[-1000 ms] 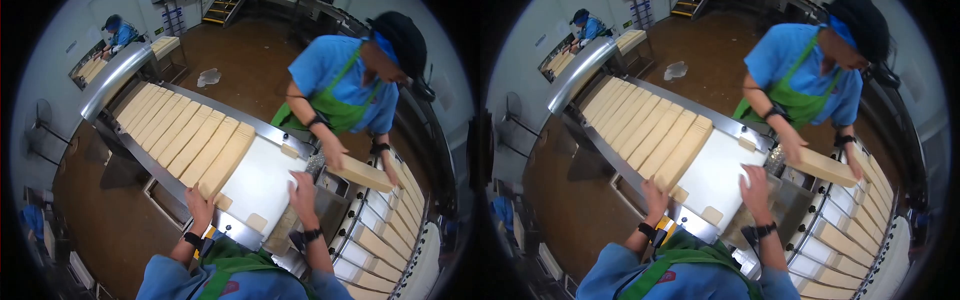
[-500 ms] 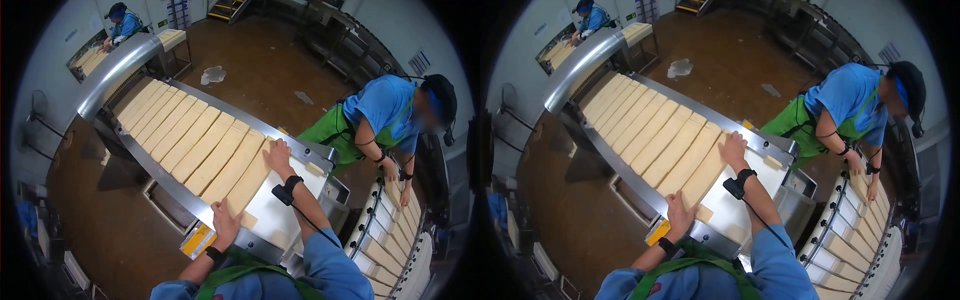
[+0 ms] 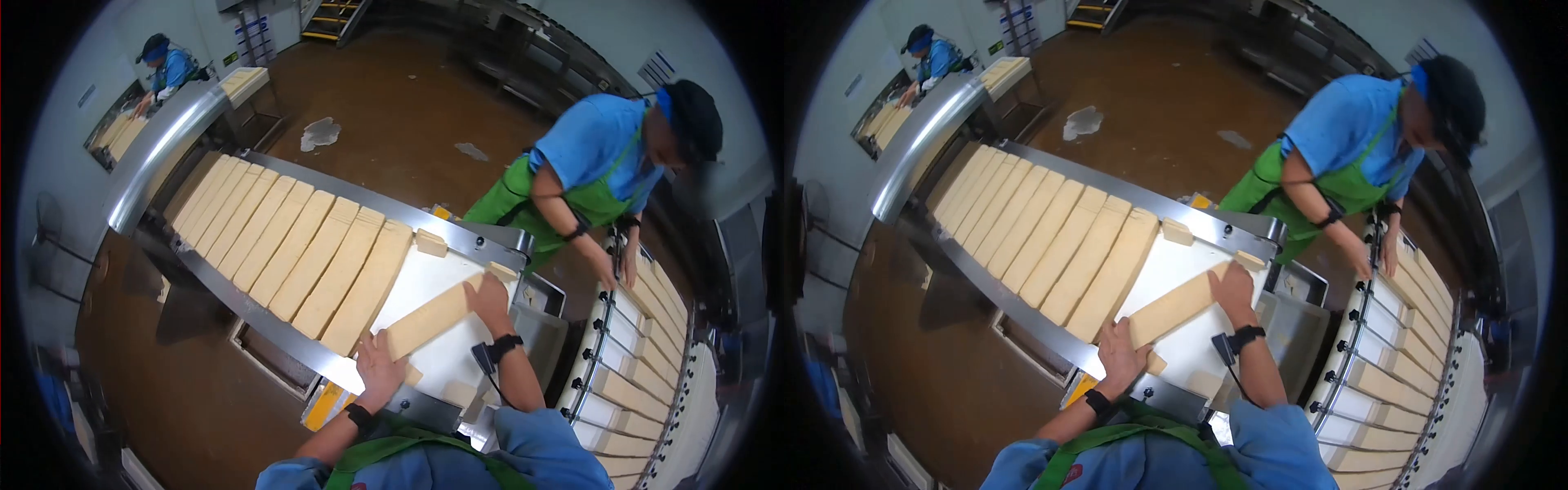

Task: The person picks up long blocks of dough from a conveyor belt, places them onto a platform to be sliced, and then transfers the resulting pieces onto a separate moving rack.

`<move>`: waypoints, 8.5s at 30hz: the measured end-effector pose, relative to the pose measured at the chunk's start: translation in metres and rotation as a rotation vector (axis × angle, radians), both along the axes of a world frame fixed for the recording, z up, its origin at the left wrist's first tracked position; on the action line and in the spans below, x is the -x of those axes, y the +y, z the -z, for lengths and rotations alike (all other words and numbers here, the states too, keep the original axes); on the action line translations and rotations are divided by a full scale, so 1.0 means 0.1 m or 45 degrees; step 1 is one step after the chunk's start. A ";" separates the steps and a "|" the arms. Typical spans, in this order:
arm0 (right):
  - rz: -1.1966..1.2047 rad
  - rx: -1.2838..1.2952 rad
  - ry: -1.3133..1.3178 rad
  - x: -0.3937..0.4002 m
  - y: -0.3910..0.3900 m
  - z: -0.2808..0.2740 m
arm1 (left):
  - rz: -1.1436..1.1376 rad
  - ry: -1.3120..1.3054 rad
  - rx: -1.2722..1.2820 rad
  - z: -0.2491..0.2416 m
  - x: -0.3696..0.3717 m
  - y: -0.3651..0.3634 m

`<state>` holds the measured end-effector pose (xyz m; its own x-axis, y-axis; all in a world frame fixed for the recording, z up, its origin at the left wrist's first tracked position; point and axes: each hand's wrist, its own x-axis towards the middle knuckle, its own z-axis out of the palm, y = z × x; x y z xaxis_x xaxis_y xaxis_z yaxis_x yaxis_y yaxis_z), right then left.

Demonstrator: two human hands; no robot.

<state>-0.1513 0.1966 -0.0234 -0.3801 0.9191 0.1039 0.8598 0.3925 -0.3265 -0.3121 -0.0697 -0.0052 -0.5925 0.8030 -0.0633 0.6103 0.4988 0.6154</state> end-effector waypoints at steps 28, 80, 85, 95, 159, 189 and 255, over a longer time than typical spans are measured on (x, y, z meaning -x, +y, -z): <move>1.447 -0.822 0.496 -4.79 -1.97 -0.79 | 1.298 0.073 -0.441 -0.90 -3.54 0.73; 0.076 -0.173 0.157 -1.99 -0.88 -0.53 | -0.588 0.253 -0.222 0.18 -0.06 -0.28; -0.618 0.039 0.502 0.23 -0.23 -0.31 | -0.503 0.105 -0.224 0.28 0.32 -0.41; -0.497 0.006 -0.033 1.79 0.32 0.07 | -0.405 -0.057 -0.112 0.15 0.48 -0.23; 1.225 -0.404 0.301 -4.53 -3.10 -0.43 | 1.784 -0.240 -0.100 -1.03 -4.41 0.33; 0.700 -0.760 0.058 -3.97 -3.08 -0.43 | 1.077 -0.072 -0.406 0.10 -1.82 0.18; 0.544 -0.581 -0.312 -4.03 -2.88 -0.72 | 0.663 -1.189 0.142 0.14 -1.29 -0.25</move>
